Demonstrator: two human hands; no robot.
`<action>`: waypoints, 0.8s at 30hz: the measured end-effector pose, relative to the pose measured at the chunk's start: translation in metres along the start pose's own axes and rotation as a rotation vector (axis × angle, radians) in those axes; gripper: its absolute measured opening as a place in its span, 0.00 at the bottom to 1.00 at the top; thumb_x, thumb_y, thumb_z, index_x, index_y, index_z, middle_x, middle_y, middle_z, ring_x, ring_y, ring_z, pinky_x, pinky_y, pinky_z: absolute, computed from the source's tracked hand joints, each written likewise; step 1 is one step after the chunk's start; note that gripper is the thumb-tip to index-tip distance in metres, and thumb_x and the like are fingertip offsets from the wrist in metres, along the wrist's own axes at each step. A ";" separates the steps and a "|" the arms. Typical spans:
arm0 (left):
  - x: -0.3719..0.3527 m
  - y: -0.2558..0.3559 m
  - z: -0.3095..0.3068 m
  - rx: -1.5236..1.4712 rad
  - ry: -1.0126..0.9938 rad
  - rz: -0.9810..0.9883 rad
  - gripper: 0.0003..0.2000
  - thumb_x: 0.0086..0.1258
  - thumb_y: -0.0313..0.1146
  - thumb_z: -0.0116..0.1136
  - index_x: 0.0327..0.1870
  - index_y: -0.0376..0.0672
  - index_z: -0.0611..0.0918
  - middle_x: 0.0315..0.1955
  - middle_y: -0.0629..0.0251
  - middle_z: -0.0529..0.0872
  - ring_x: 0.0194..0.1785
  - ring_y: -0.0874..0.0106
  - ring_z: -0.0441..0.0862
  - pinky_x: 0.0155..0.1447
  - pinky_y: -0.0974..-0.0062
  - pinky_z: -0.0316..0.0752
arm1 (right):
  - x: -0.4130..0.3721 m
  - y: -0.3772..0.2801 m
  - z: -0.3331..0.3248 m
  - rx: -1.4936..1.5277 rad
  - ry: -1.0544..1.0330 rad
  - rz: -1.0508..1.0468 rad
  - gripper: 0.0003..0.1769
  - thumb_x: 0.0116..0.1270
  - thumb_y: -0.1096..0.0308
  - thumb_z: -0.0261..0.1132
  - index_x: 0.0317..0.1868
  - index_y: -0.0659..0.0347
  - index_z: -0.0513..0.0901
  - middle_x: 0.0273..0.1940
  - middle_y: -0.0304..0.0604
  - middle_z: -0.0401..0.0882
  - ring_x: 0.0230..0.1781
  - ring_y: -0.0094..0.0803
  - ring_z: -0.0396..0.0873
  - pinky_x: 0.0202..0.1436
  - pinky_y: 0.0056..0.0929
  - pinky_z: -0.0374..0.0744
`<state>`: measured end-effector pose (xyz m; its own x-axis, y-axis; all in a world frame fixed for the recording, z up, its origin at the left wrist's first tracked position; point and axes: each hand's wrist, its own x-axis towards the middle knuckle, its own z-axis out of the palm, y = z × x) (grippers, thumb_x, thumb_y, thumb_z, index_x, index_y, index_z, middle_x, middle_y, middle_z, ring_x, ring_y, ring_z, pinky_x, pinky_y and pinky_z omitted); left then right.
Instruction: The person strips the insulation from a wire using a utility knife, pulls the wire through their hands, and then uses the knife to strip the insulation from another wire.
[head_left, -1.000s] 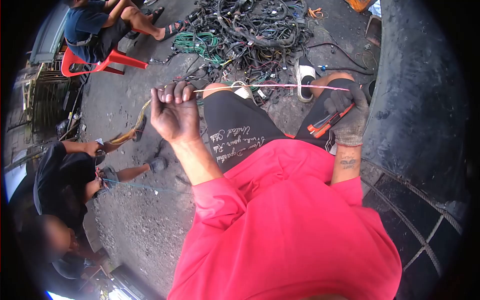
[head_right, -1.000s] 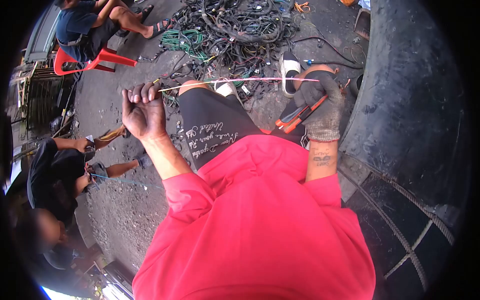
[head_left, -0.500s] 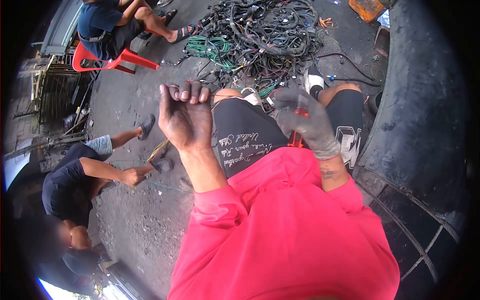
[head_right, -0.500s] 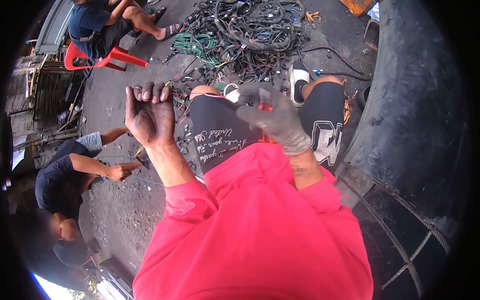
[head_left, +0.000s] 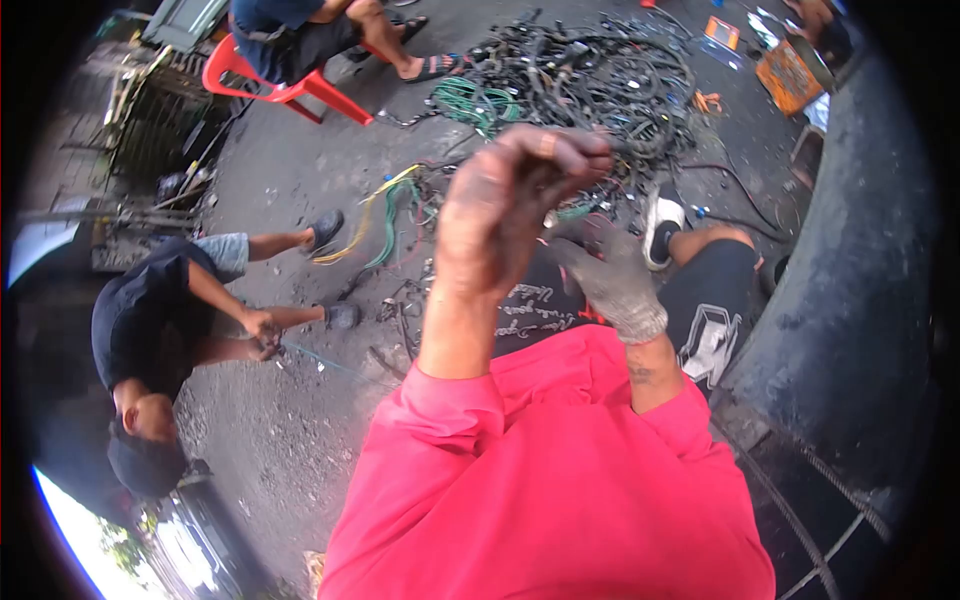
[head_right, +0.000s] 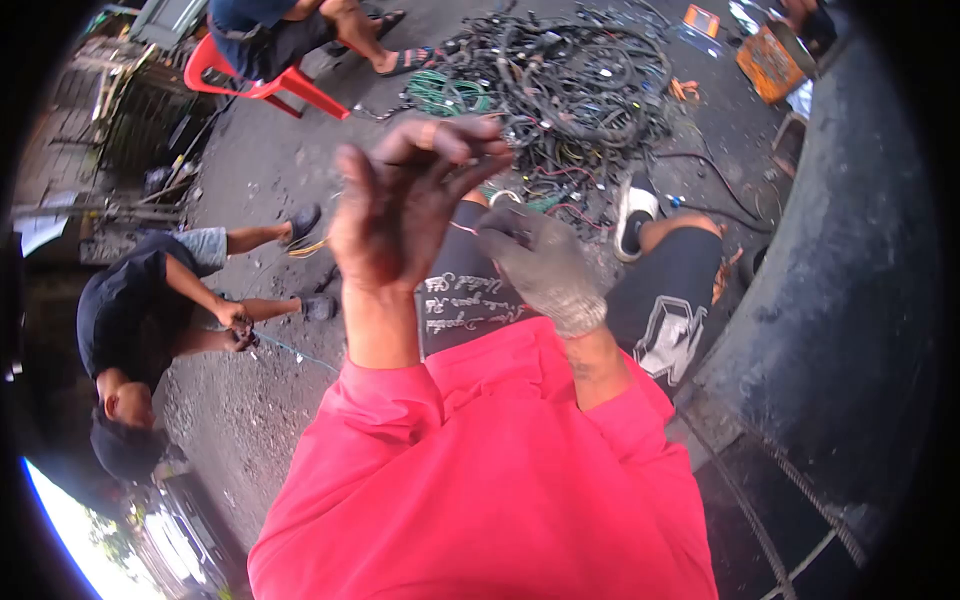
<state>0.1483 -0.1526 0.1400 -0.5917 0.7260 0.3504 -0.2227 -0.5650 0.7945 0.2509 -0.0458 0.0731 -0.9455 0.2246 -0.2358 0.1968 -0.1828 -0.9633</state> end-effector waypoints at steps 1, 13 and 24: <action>0.003 0.006 0.007 0.236 -0.028 -0.045 0.32 0.69 0.61 0.50 0.46 0.31 0.78 0.58 0.43 0.74 0.62 0.55 0.74 0.68 0.55 0.64 | 0.001 0.001 0.002 0.067 0.007 0.018 0.08 0.64 0.67 0.65 0.38 0.62 0.84 0.24 0.32 0.78 0.23 0.16 0.72 0.27 0.18 0.69; -0.043 -0.039 -0.026 0.109 0.138 -0.050 0.14 0.57 0.28 0.71 0.42 0.42 0.80 0.62 0.53 0.72 0.65 0.62 0.73 0.69 0.60 0.67 | -0.004 0.032 -0.036 1.070 -0.332 -0.009 0.11 0.68 0.63 0.64 0.39 0.62 0.75 0.22 0.33 0.68 0.13 0.22 0.64 0.16 0.21 0.66; -0.041 -0.055 -0.001 0.735 0.076 0.018 0.09 0.64 0.32 0.63 0.41 0.37 0.86 0.40 0.56 0.88 0.47 0.61 0.84 0.55 0.66 0.77 | -0.005 0.043 -0.044 1.069 -0.400 0.103 0.12 0.75 0.59 0.54 0.47 0.59 0.72 0.28 0.28 0.63 0.20 0.16 0.61 0.21 0.19 0.60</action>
<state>0.1835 -0.1513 0.0813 -0.6484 0.6750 0.3521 0.3481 -0.1485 0.9256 0.2758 -0.0129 0.0270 -0.9900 -0.1248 -0.0651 0.1385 -0.9455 -0.2947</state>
